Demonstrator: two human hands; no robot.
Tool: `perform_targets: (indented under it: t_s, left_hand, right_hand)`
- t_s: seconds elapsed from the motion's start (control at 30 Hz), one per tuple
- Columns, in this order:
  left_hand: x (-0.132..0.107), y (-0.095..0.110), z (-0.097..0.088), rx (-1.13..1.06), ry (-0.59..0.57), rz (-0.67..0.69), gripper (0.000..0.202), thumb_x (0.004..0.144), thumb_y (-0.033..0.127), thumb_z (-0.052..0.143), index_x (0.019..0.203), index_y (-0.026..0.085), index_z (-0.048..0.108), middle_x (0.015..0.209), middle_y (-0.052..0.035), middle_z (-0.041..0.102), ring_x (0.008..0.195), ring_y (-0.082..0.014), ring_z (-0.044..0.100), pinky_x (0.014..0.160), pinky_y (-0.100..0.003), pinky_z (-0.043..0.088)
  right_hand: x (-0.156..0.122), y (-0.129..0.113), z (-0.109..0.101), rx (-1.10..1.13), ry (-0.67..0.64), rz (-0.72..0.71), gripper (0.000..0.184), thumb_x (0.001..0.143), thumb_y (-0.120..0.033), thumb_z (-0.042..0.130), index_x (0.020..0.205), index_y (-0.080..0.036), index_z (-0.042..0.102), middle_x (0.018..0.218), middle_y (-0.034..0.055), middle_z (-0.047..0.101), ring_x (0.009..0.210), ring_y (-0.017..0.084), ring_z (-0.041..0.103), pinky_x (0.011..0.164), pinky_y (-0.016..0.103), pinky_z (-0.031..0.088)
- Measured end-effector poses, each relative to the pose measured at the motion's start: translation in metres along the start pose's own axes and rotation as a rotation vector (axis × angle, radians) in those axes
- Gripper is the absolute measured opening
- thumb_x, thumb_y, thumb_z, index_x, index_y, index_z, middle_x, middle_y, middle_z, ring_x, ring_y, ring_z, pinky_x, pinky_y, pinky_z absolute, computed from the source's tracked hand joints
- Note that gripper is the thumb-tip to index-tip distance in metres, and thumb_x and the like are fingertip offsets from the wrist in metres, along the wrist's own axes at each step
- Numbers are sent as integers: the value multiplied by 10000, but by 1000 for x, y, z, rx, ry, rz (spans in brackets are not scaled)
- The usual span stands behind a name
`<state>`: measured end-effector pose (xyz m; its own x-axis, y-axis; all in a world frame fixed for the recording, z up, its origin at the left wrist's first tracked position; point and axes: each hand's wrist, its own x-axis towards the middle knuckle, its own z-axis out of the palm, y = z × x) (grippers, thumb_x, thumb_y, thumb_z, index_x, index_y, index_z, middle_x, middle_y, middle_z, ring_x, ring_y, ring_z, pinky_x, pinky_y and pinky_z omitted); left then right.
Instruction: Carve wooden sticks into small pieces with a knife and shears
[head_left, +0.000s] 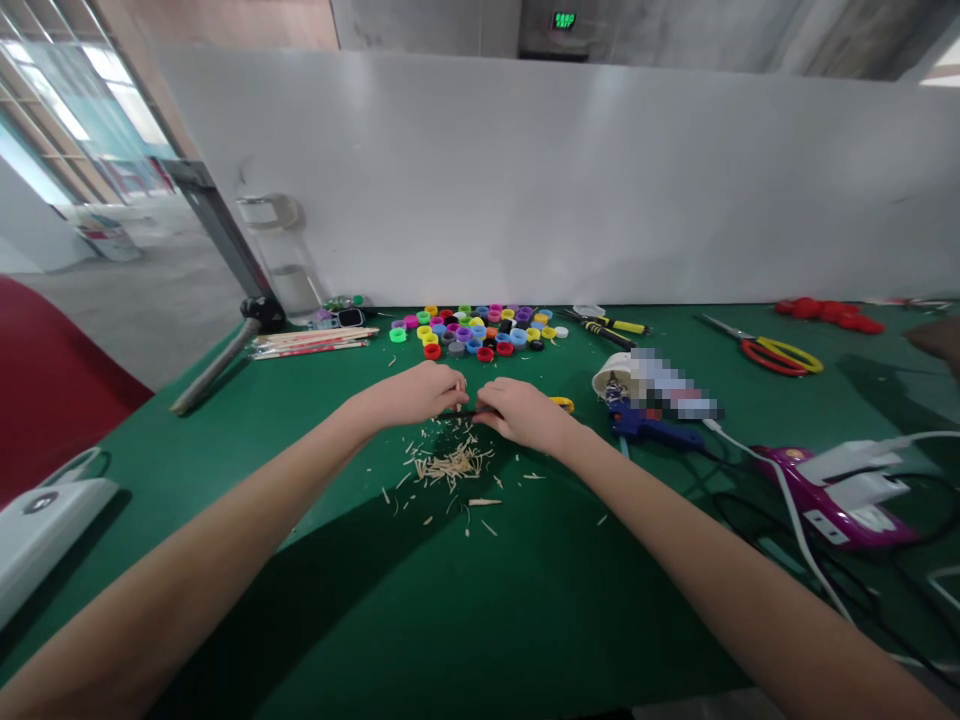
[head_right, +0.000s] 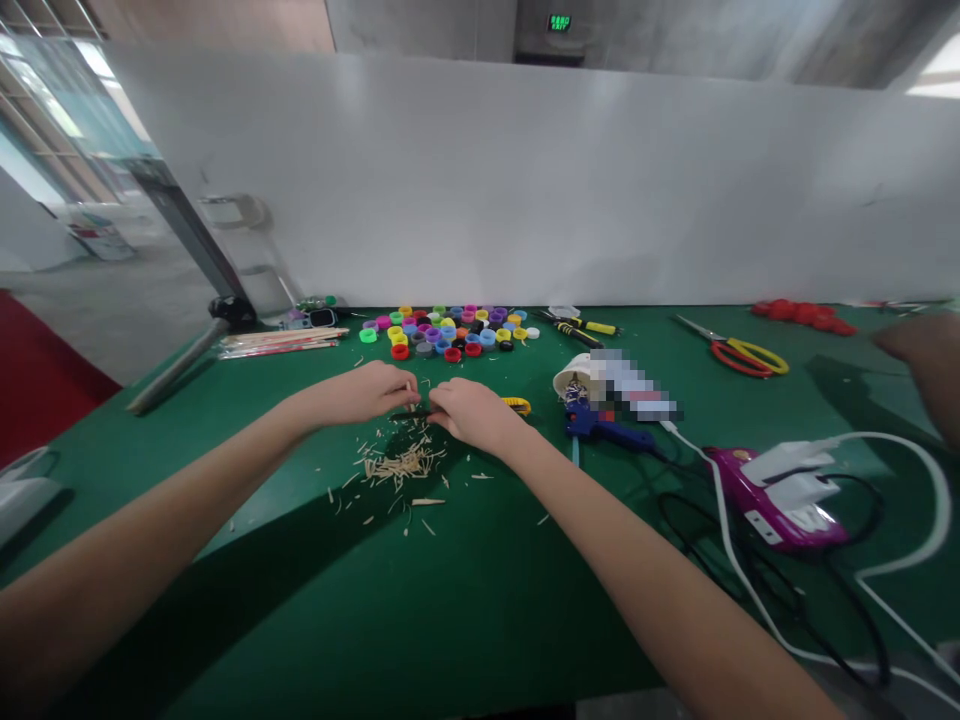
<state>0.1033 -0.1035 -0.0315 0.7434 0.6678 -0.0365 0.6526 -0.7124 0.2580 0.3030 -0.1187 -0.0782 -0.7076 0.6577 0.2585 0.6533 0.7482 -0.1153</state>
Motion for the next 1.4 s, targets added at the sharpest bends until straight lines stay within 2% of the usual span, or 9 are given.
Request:
perform_targets:
  t_s: [0.17,0.5,0.83,1.1,1.4]
  left_hand:
    - [4,-1,-2,-13,-38,41,292,889,313,354,817,178,603,767,-31,627,648,-126,515,590,-259,351]
    - [5,-2,1,-40,19,-175,378,848,486,400,681,183,552,596,-28,560,523,-126,460,500,-276,306]
    - [1,7,-1,-30,-1,-129,362,848,456,412,652,182,545,617,-25,572,541,-121,471,507,-276,308]
    - [0,11,1,49,6,-129,425,848,468,409,528,190,447,481,-5,422,450,-112,357,478,-306,244]
    - [0,12,-2,63,4,-56,395,892,421,357,618,177,504,581,-25,526,526,-116,435,510,-291,272]
  right_hand:
    - [0,1,4,-40,-34,6,143,869,-280,557,833,-143,574,797,67,600,766,178,519,622,286,350]
    - [-12,0,-5,102,-44,-14,71,838,-228,530,848,-178,579,842,52,599,822,171,517,639,274,360]
    - [-16,0,-5,131,55,-47,139,884,-209,467,913,-173,598,870,58,603,856,169,508,742,292,392]
    - [-16,-2,-5,121,85,-67,140,901,-220,460,911,-157,584,864,70,594,856,175,498,760,298,396]
    - [-12,-1,-2,71,72,-38,86,880,-204,483,847,-172,556,844,60,596,824,174,491,697,291,372]
